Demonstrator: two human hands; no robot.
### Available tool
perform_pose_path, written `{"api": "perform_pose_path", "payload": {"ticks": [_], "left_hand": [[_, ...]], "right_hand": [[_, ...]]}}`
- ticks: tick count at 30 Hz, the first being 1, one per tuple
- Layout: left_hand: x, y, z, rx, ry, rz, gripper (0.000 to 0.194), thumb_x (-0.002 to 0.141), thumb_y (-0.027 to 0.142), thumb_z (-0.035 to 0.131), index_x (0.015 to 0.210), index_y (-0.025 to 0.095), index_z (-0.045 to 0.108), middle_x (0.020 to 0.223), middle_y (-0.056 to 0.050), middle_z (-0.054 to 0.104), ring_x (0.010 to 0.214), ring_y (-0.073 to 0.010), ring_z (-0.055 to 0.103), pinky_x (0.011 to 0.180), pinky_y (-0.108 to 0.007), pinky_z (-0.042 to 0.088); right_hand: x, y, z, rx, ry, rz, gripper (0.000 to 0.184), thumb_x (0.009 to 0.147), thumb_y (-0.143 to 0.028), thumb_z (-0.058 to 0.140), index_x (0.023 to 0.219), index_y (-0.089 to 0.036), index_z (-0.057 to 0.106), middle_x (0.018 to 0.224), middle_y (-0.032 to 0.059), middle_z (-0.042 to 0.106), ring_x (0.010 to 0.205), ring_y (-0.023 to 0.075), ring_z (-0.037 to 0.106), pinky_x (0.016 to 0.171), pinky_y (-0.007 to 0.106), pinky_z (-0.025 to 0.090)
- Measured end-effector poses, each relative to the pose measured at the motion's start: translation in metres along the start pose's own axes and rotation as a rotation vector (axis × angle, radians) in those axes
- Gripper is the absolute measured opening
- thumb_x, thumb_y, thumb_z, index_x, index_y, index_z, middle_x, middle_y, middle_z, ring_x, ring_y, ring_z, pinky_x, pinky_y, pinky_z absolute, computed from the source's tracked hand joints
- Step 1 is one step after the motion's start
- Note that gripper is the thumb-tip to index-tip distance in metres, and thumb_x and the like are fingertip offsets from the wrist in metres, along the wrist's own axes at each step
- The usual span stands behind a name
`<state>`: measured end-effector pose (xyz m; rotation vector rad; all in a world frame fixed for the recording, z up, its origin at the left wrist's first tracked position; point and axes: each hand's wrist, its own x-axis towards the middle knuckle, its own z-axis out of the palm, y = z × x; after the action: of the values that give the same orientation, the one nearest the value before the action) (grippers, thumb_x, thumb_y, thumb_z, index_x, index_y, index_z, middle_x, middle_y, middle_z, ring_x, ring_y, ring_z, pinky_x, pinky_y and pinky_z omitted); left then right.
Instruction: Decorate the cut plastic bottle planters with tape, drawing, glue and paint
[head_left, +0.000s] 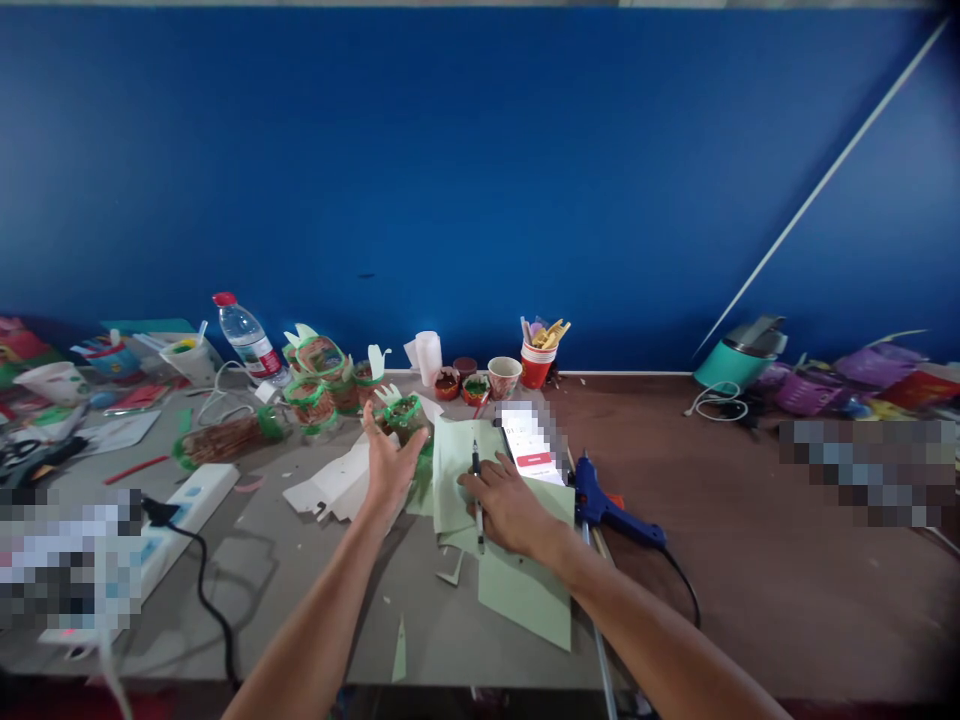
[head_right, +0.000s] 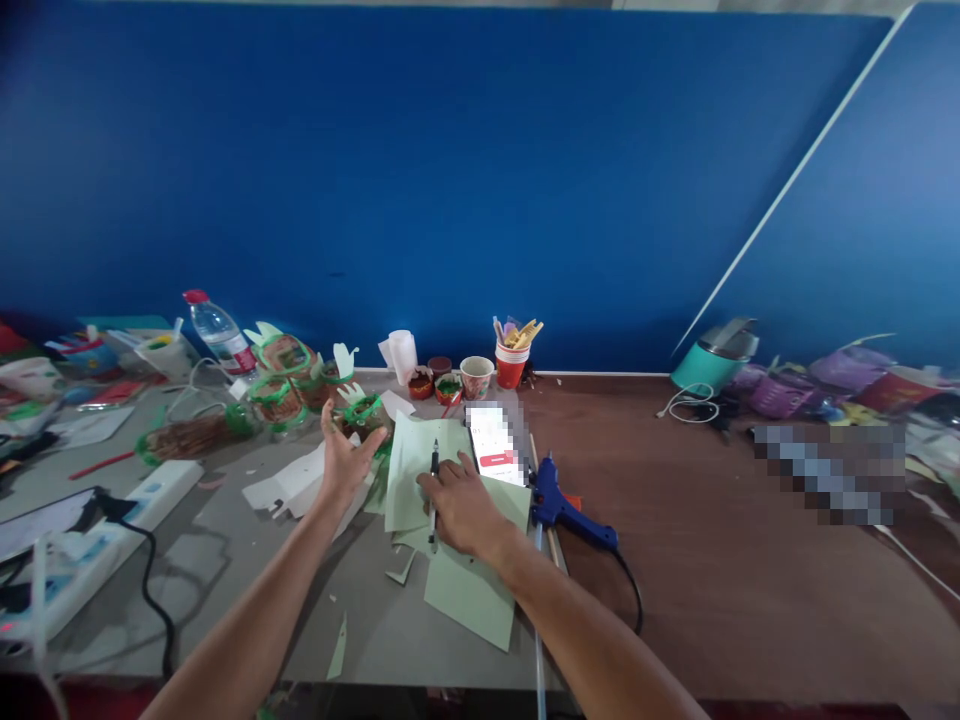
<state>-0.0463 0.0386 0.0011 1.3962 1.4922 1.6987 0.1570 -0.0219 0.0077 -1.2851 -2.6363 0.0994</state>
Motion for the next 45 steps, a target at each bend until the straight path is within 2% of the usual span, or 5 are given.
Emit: {"api": "perform_pose_path", "payload": {"ticks": [13, 17, 23, 31, 45], "left_hand": [[0.003, 0.012, -0.003, -0.139, 0.178, 0.2, 0.089, 0.073, 0.037, 0.075, 0.146, 0.023, 0.025, 0.144, -0.019, 0.043, 0.122, -0.0271, 0.055, 0.102, -0.042, 0.046], [-0.008, 0.013, 0.006, -0.225, 0.031, 0.124, 0.085, 0.077, 0.04, 0.071, 0.145, 0.024, 0.023, 0.139, -0.018, 0.047, 0.119, -0.0252, 0.057, 0.096, -0.039, 0.05], [-0.018, 0.001, 0.016, -0.198, -0.217, -0.087, 0.086, 0.075, 0.039, 0.071, 0.144, 0.023, 0.023, 0.125, -0.015, 0.057, 0.1, -0.0241, 0.066, 0.084, -0.04, 0.054], [-0.012, -0.017, 0.018, -0.126, -0.269, -0.208, 0.082, 0.072, 0.044, 0.073, 0.137, 0.016, 0.032, 0.092, -0.006, 0.066, 0.086, -0.0224, 0.067, 0.081, -0.041, 0.053], [-0.006, -0.007, 0.012, -0.075, -0.194, -0.102, 0.071, 0.074, 0.05, 0.07, 0.13, 0.018, 0.04, 0.103, -0.008, 0.062, 0.092, -0.0223, 0.064, 0.082, -0.037, 0.052]], "right_hand": [[0.001, 0.001, 0.006, 0.005, -0.03, 0.002, 0.036, 0.087, -0.018, 0.053, 0.123, -0.017, 0.056, 0.105, 0.0127, 0.065, 0.108, 0.0273, 0.056, 0.108, 0.048, 0.027], [0.001, 0.001, 0.003, 0.057, 0.076, -0.019, 0.039, 0.087, -0.016, 0.053, 0.125, -0.015, 0.055, 0.108, 0.0141, 0.065, 0.109, 0.0278, 0.056, 0.109, 0.049, 0.03], [0.0, 0.002, -0.001, 0.148, 0.518, -0.053, 0.045, 0.09, -0.018, 0.047, 0.135, -0.014, 0.044, 0.116, 0.0163, 0.065, 0.111, 0.0296, 0.057, 0.105, 0.05, 0.038], [-0.005, 0.0, 0.0, 0.179, 0.61, -0.155, 0.058, 0.093, -0.02, 0.044, 0.146, -0.014, 0.022, 0.115, 0.0152, 0.068, 0.102, 0.0281, 0.063, 0.103, 0.052, 0.039], [0.004, 0.005, 0.007, 0.061, 0.235, 0.056, 0.067, 0.082, -0.008, 0.046, 0.147, -0.003, 0.029, 0.101, 0.0159, 0.07, 0.088, 0.0269, 0.06, 0.085, 0.041, 0.042]]}}
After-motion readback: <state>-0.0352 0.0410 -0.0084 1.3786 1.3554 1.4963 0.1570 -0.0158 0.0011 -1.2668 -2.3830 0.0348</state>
